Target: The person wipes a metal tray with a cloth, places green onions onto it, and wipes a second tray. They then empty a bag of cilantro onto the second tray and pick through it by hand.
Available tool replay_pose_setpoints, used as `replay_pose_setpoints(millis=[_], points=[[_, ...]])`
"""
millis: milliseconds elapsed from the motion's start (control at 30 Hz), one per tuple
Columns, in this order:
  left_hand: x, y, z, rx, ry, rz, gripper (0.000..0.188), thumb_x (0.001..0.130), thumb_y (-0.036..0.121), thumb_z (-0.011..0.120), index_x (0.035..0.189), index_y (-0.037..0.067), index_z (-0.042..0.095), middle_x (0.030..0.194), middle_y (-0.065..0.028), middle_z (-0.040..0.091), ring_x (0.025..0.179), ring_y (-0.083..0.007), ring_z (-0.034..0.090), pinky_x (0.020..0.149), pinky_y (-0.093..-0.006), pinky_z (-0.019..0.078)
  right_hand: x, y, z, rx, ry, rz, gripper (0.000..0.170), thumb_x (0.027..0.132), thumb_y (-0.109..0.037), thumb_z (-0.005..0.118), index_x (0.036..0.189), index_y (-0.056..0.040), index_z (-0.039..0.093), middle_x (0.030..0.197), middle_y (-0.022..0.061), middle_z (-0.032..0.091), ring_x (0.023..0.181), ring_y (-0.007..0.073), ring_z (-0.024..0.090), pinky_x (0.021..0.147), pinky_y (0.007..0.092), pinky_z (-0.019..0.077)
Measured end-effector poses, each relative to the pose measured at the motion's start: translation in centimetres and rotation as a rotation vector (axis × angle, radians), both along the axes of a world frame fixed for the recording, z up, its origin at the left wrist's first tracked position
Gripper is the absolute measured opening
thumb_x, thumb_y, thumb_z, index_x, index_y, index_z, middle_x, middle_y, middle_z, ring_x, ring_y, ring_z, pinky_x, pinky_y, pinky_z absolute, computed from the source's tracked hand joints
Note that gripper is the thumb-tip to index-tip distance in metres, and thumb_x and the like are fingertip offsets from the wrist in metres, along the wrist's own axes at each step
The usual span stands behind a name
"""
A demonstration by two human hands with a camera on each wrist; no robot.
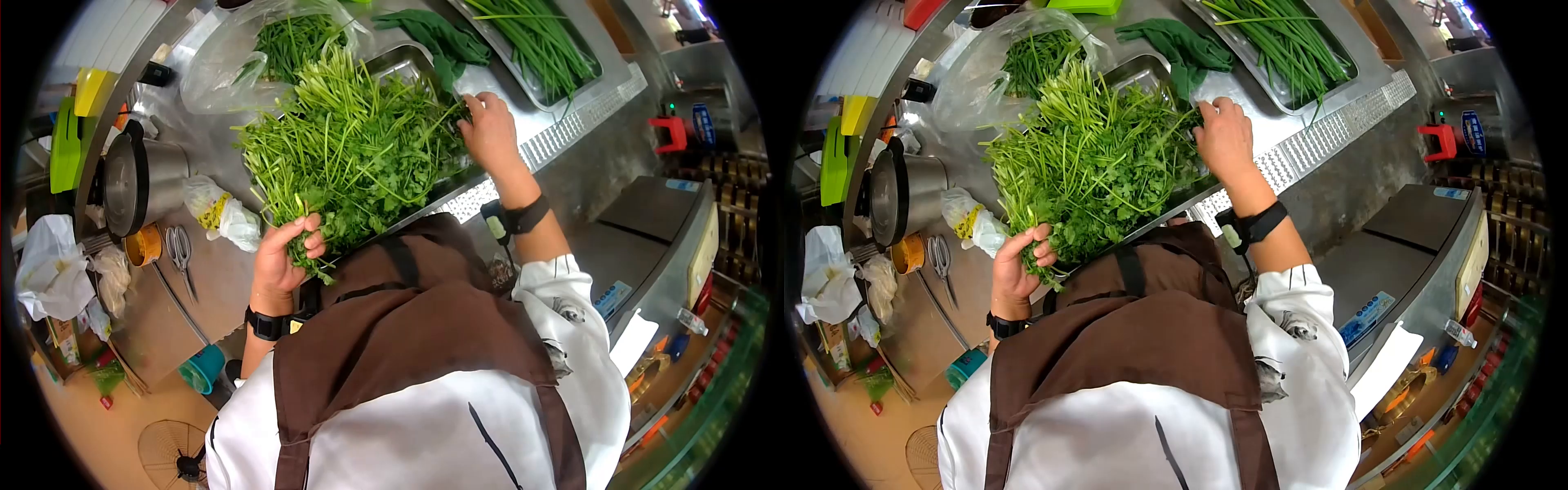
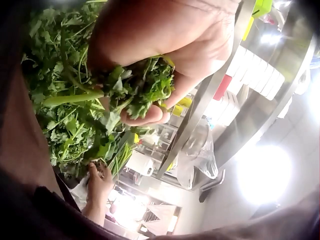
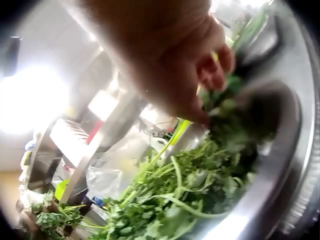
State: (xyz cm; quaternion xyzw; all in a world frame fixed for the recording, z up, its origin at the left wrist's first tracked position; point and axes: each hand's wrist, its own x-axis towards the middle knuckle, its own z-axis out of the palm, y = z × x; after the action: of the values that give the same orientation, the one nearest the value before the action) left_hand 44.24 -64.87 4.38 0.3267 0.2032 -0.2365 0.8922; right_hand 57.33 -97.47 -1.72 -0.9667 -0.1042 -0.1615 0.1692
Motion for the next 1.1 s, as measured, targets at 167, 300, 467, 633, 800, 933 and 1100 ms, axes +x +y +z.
replay_pose_setpoints(millis=[167,300,467,633,800,933,1100], points=[[0.2,0.2,0.6,0.002,-0.025,-0.026,0.023,0.089,0.014,0.049,0.109,0.004,0.045,0.084,-0.0031,0.046,0.067,-0.0106,0.043,0.057,-0.0245,0.0363,0.4,-0.8,0.1,0.084,-0.061,0.061,0.013,0.079,-0.01,0.063,0.091,-0.0037,0.065,0.078,0.0072,0.062,0.071,0.0231,0.059,0.065,0.034,0.0471],[1.1,-0.7,0.4,0.017,-0.041,-0.084,0.031,0.09,0.02,0.05,0.114,0.001,0.045,0.088,-0.0047,0.049,0.073,-0.0142,0.046,0.06,-0.0273,0.0388,-1.1,2.1,3.5,1.041,0.452,0.099,0.011,0.084,-0.012,0.062,0.091,-0.0034,0.064,0.079,-0.0017,0.061,0.072,0.0057,0.053,0.064,0.0205,0.0438],[2.2,-3.1,0.4,0.09,-0.011,-0.068,0.041,0.091,0.025,0.054,0.121,-0.003,0.049,0.097,-0.0062,0.057,0.086,-0.0173,0.053,0.069,-0.0301,0.0447,-5.9,10.7,6.6,0.736,0.214,0.643,0.007,0.08,-0.009,0.062,0.086,-0.0048,0.063,0.084,0.0063,0.06,0.075,0.0222,0.058,0.065,0.0322,0.0475],[2.5,-1.7,-0.2,0.247,-0.031,-0.047,0.023,0.089,0.019,0.057,0.106,0.003,0.056,0.094,-0.0066,0.059,0.077,-0.0149,0.054,0.058,-0.0269,0.0422,-6.2,11.1,6.2,0.92,0.385,0.761,0.014,0.08,-0.011,0.062,0.092,-0.0045,0.065,0.088,0.0076,0.061,0.08,0.0215,0.058,0.071,0.0304,0.0472],[0.7,0.5,-1.6,0.162,0.036,0.021,0.024,0.09,0.019,0.055,0.11,0.006,0.053,0.084,-0.0005,0.051,0.071,-0.009,0.043,0.055,-0.0237,0.0371,-1.9,7.2,1.8,0.611,0.256,0.121,0.023,0.079,-0.018,0.064,0.099,-0.0059,0.061,0.093,0.0108,0.059,0.081,0.0266,0.061,0.07,0.0343,0.0487],[0.0,0.9,-0.8,0.152,0.058,0.012,0.033,0.094,0.026,0.048,0.12,0.005,0.048,0.081,0.0023,0.046,0.065,-0.0078,0.04,0.053,-0.0213,0.0356,0.4,8.1,-1.0,0.416,0.183,0.203,0.02,0.079,-0.018,0.064,0.095,-0.0065,0.062,0.089,0.0112,0.058,0.082,0.0344,0.059,0.072,0.0403,0.0481],[-0.2,1.1,-0.1,0.147,-0.019,0.039,0.04,0.093,0.032,0.048,0.122,0.003,0.047,0.082,-0.0001,0.046,0.068,-0.0094,0.042,0.054,-0.023,0.0384,0.0,9.7,3.6,0.607,0.075,0.171,0.007,0.08,-0.013,0.062,0.082,-0.0058,0.062,0.082,0.0094,0.058,0.082,0.0309,0.058,0.068,0.0366,0.0481]])
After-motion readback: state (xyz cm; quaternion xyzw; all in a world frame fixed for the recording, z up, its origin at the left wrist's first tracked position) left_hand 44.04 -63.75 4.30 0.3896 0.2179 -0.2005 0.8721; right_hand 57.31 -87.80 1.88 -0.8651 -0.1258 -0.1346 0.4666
